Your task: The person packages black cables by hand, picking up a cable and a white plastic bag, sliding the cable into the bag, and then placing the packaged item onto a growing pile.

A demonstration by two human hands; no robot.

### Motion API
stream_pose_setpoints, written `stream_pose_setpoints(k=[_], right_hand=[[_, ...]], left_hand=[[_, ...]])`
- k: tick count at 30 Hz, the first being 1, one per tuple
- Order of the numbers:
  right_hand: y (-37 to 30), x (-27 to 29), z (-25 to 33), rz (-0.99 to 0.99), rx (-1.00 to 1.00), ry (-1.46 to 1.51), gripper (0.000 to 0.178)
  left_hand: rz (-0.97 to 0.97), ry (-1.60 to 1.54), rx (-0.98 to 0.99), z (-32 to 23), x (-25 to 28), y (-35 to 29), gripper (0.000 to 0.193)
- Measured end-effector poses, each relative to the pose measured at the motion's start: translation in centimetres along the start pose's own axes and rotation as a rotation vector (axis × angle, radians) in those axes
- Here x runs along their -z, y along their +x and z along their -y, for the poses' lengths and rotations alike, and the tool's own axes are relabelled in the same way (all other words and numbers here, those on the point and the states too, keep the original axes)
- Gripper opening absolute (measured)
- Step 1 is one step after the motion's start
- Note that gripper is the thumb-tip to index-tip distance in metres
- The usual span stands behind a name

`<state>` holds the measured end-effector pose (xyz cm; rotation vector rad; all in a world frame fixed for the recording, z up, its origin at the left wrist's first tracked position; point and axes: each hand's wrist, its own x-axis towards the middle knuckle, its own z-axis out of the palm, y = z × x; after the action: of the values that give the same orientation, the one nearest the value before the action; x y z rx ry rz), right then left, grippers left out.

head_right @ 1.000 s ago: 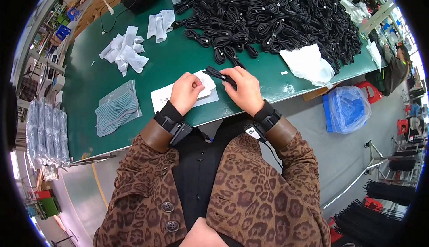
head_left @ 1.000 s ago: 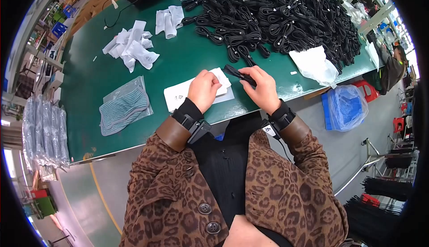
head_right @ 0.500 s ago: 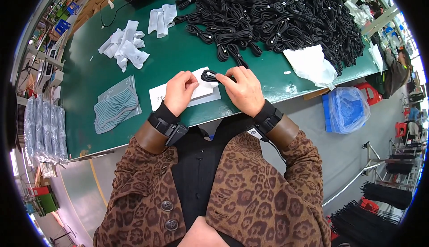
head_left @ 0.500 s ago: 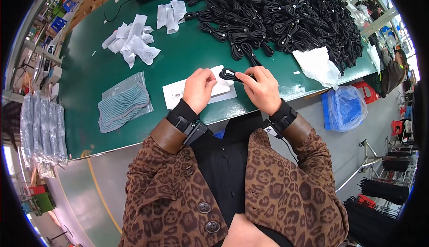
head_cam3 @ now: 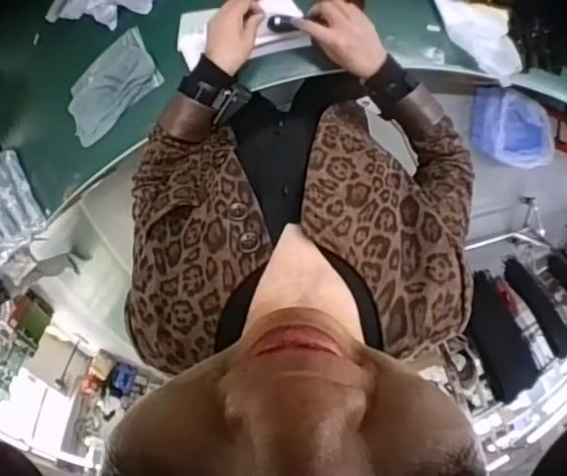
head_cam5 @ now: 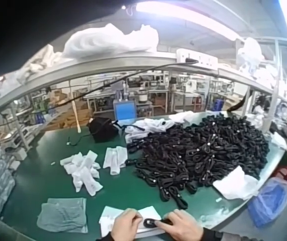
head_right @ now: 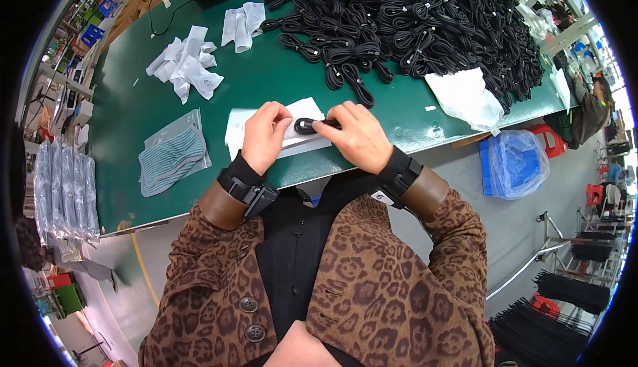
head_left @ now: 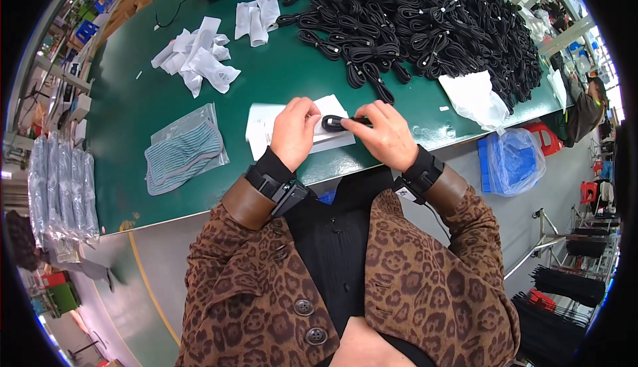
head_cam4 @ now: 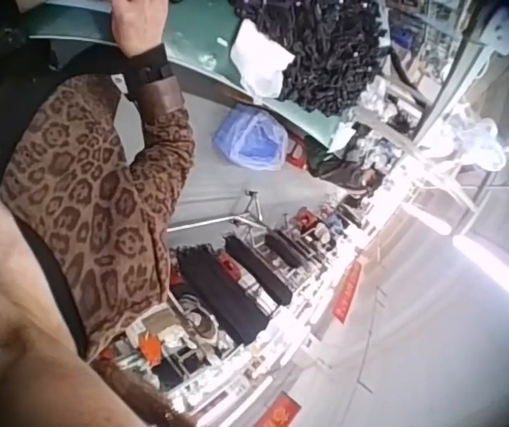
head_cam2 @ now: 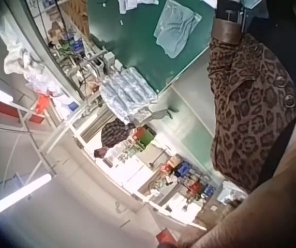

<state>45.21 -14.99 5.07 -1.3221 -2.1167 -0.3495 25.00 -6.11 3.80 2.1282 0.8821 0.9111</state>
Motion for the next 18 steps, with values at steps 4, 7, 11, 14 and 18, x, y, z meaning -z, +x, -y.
stream_pose_setpoints(k=[4,7,11,14,18], right_hand=[[0.2,-0.3,0.3,0.032,0.021,0.077,0.035],[1.5,0.8,0.9,0.364,-0.963,1.039,0.02],[1.5,0.2,0.4,0.235,-0.606,0.797,0.021],[1.6,-0.3,0.0,0.107,-0.25,0.545,0.022],[3.0,-0.2,0.4,-0.014,-0.082,0.525,0.024]], left_hand=[[0.024,-0.018,-0.068,-0.2,0.2,0.1,0.008],[0.035,0.007,-0.177,-0.5,0.6,0.4,0.009],[0.023,0.05,-0.314,-1.1,1.1,1.1,0.011],[0.006,0.045,-0.285,-1.3,1.4,1.6,0.012],[0.021,-0.09,-0.144,-1.1,1.9,2.5,0.01]])
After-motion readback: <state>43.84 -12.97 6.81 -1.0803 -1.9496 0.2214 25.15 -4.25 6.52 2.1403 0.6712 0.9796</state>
